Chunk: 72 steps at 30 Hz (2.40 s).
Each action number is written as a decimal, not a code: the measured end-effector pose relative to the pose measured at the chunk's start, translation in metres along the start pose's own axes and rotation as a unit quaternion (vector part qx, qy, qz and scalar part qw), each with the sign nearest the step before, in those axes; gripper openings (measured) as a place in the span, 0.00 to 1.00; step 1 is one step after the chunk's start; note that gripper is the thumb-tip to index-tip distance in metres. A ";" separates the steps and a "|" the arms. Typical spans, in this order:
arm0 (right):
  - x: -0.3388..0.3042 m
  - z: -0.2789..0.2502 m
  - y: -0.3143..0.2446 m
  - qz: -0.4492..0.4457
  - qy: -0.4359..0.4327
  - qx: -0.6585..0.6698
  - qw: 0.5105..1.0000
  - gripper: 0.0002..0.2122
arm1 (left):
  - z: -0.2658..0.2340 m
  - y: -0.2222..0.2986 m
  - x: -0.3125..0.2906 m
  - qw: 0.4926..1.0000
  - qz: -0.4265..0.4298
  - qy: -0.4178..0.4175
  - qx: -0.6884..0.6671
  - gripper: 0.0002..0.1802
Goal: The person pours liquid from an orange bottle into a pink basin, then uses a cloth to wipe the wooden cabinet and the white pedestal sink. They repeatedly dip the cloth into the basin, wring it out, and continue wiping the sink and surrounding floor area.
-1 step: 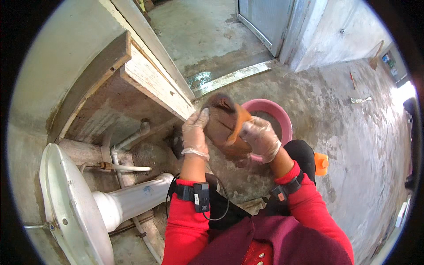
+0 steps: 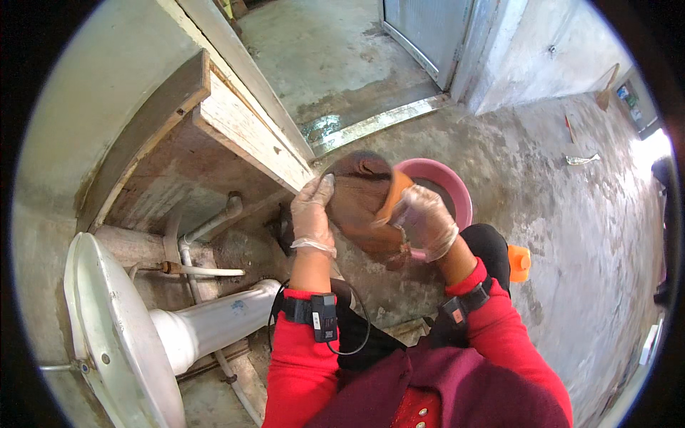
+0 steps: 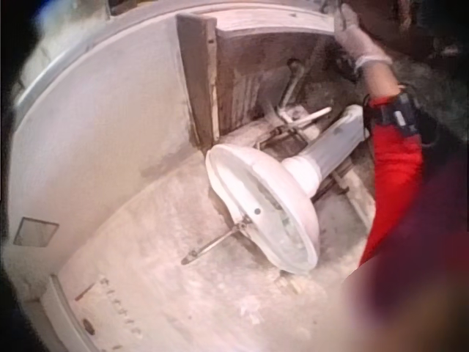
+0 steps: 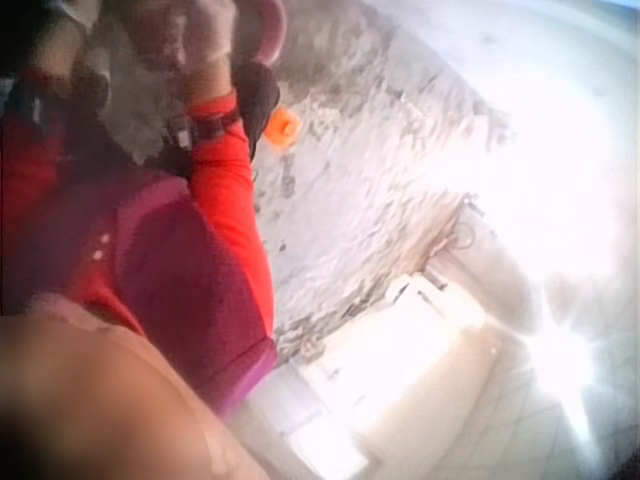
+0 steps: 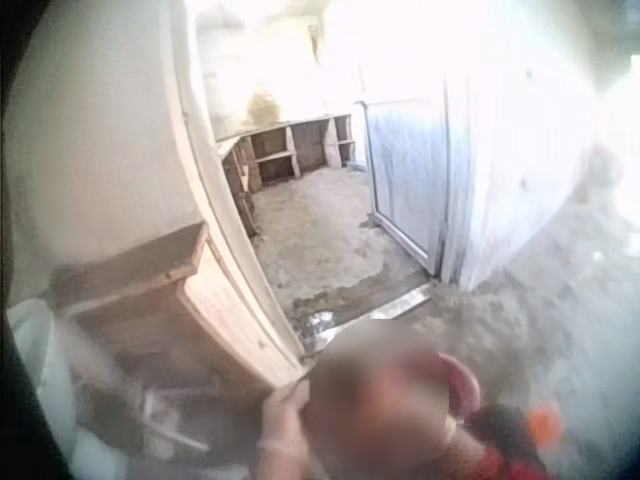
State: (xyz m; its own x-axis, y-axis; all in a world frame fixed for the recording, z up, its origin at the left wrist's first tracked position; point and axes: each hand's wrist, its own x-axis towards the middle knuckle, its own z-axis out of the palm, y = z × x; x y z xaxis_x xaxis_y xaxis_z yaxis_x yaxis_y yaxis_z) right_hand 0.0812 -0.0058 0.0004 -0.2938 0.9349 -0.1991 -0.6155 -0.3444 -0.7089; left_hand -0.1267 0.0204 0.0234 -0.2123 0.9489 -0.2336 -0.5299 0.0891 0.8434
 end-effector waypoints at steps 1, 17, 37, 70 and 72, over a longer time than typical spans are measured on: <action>-0.004 -0.001 -0.002 -0.011 -0.012 0.092 0.996 0.13 | -0.001 0.001 0.000 1.000 0.000 0.000 0.009 0.10; 0.001 -0.022 0.064 0.065 -0.043 -0.169 0.983 0.14 | 0.006 -0.003 0.000 0.996 0.003 -0.050 -0.080 0.13; 0.084 0.077 0.001 -0.139 -0.040 -0.268 0.953 0.21 | 0.039 0.024 -0.044 0.743 0.528 -0.031 0.410 0.14; 0.198 0.209 0.004 -0.573 0.029 -0.555 0.602 0.27 | -0.042 0.051 0.026 0.689 0.515 0.189 0.473 0.12; 0.185 0.199 0.008 -0.532 0.039 -0.600 0.597 0.27 | -0.041 0.050 0.027 0.827 0.450 0.218 0.258 0.11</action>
State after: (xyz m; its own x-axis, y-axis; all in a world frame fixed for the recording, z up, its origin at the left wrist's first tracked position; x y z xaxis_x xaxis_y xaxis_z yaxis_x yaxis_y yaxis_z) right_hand -0.1235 0.1475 0.0931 -0.1402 0.5869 0.7974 0.5564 0.7129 -0.4269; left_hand -0.1928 0.0381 0.0398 -0.6655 0.5123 0.5429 0.3998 -0.3696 0.8388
